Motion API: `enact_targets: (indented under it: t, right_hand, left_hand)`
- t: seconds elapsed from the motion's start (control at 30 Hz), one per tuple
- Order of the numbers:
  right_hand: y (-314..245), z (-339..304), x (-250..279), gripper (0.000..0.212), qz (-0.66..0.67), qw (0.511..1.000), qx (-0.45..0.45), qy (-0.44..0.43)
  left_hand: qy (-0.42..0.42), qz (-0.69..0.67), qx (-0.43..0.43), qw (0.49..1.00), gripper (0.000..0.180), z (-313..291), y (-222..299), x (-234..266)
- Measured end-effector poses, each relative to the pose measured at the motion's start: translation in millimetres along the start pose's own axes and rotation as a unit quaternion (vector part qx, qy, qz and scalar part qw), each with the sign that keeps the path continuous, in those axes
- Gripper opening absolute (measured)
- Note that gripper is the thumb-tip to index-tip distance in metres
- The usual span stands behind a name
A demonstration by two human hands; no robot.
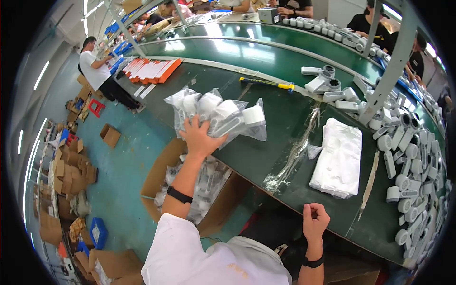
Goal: The person picks up a fan from a pile on the table, slides it into a plastic bag, and places the bagged fan with others on the table before putting them into a box.
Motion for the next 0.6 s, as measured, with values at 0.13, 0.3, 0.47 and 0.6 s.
enact_targets:
  t: [0.13, 0.3, 0.47, 0.6]
  right_hand:
    - [0, -1, 0, 0.012, -0.01, 1.0, 0.006, 0.001]
    - [2, -3, -2, 0.01, -0.015, 1.0, 0.019, -0.013]
    - [3, -4, -1, 0.011, -0.029, 0.999, 0.032, -0.02]
    - [2, -5, 1, 0.012, -0.045, 0.998, 0.041, -0.02]
  left_hand:
    - [0.02, 0.019, 0.063, 0.998, 0.066, -30, -48, 33]
    - [0.049, 0.093, 0.167, 0.98, 0.07, -104, -120, 75]
    - [-0.08, 0.137, 0.357, 0.92, 0.081, -177, -157, 83]
    - [-0.118, 0.142, 0.481, 0.857, 0.086, -237, -186, 53]
Point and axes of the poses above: each hand's wrist, its own z-axis towards the middle knuckle, its own x-axis out of the back of the hand, y = z × x, the point moved 5 cm from there along z, towards the middle knuckle, and after that the axes turned 1 degree about y, right-handed, at the moved point
